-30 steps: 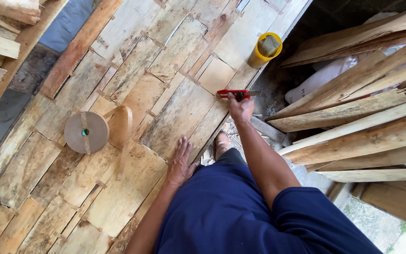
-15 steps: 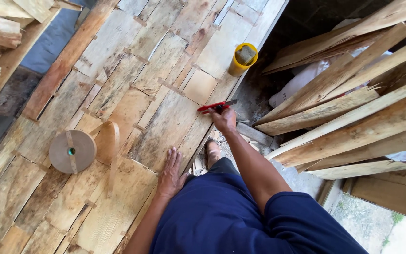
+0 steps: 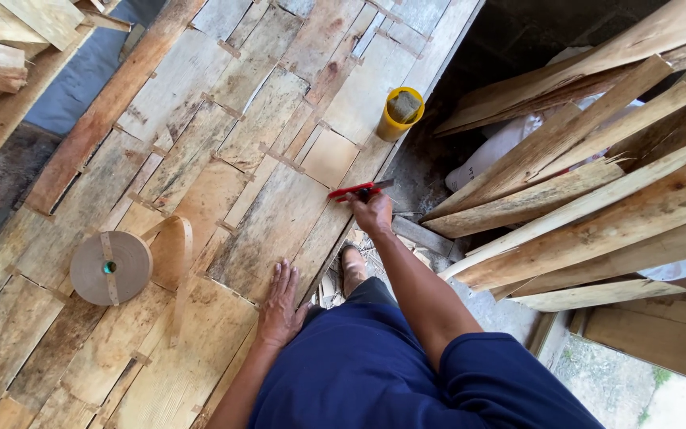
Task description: Applying wood patches or adhesive veneer tape to a wooden surface and trimming it with a utility knife.
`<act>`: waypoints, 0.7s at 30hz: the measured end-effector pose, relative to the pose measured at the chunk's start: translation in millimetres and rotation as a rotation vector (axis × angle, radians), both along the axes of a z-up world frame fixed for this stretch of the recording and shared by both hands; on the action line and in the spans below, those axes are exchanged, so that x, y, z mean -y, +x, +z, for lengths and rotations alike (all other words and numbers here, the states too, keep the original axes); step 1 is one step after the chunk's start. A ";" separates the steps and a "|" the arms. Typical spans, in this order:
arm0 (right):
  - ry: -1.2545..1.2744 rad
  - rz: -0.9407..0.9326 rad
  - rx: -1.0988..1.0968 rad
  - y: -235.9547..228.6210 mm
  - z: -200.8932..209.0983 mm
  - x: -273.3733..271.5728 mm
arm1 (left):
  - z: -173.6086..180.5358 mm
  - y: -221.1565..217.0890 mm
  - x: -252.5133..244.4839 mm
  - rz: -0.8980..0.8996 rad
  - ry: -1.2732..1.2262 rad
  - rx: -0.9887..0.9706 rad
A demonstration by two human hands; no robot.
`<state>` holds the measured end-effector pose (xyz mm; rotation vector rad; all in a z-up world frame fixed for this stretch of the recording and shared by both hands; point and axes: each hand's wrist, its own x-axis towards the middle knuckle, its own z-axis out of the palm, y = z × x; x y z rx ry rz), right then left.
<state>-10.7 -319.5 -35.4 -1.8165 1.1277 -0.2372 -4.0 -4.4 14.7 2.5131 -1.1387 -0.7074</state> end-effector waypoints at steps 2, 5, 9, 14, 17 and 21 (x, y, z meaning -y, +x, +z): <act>0.010 -0.078 -0.040 -0.7 3.1 3.0 | 1.6 -4.6 1.5 0.005 -0.011 -0.002; 0.065 -0.059 -0.040 2.5 2.7 0.5 | 4.5 0.4 4.0 0.021 -0.007 -0.002; 0.136 0.033 0.123 -1.9 -0.1 0.2 | 7.0 -1.7 7.1 0.028 0.015 -0.009; 0.097 0.081 0.026 3.4 45.6 -7.6 | -0.4 -3.2 5.3 0.043 -0.012 0.004; -0.005 0.126 -0.066 5.3 46.6 4.6 | -6.2 -4.6 8.1 0.055 -0.019 0.011; 0.099 0.039 0.287 -9.0 -10.2 26.4 | -16.0 -6.8 9.9 0.086 0.000 0.019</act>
